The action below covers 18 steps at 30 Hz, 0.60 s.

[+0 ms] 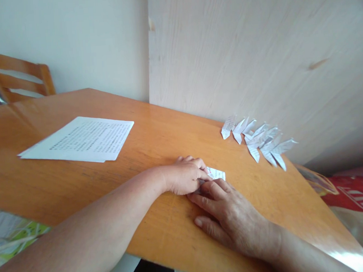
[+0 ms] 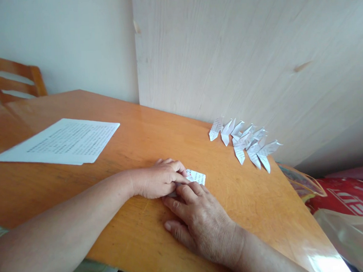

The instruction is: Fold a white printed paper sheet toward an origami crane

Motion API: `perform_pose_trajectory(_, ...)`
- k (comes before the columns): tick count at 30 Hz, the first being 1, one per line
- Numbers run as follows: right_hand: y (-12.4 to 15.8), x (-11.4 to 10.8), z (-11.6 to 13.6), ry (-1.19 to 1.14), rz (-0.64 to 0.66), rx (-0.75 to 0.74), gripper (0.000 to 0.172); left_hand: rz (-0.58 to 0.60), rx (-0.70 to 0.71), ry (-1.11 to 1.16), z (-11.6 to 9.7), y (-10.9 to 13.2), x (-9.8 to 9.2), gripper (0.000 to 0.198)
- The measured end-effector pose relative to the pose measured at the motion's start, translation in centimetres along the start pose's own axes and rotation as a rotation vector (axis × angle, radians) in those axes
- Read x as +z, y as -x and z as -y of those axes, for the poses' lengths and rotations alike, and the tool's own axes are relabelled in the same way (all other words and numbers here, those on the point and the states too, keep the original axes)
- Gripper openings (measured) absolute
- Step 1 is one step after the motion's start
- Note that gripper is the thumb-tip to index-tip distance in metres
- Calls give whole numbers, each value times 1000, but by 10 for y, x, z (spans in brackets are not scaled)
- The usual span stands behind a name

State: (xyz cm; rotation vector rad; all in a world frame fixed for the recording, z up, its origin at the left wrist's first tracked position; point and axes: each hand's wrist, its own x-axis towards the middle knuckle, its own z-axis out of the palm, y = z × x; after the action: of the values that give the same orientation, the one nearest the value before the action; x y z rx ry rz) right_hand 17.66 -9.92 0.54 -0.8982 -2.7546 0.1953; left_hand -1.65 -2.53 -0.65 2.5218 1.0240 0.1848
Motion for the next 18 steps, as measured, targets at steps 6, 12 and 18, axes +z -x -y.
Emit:
perform_pose_trajectory(6, 5, 0, -7, -206, -137, 102, 20, 4, 40, 0, 3, 0, -1, 40)
perform_pose_trajectory(12, 0, 5, -23, -423, -228, 490, 14, 17, 40, -24, 4, -1, -2, 44)
perform_pose_trajectory(18, -14, 4, -30, -396, -76, 601, 3, 1, 59, -38, 6, -1, 0, 37)
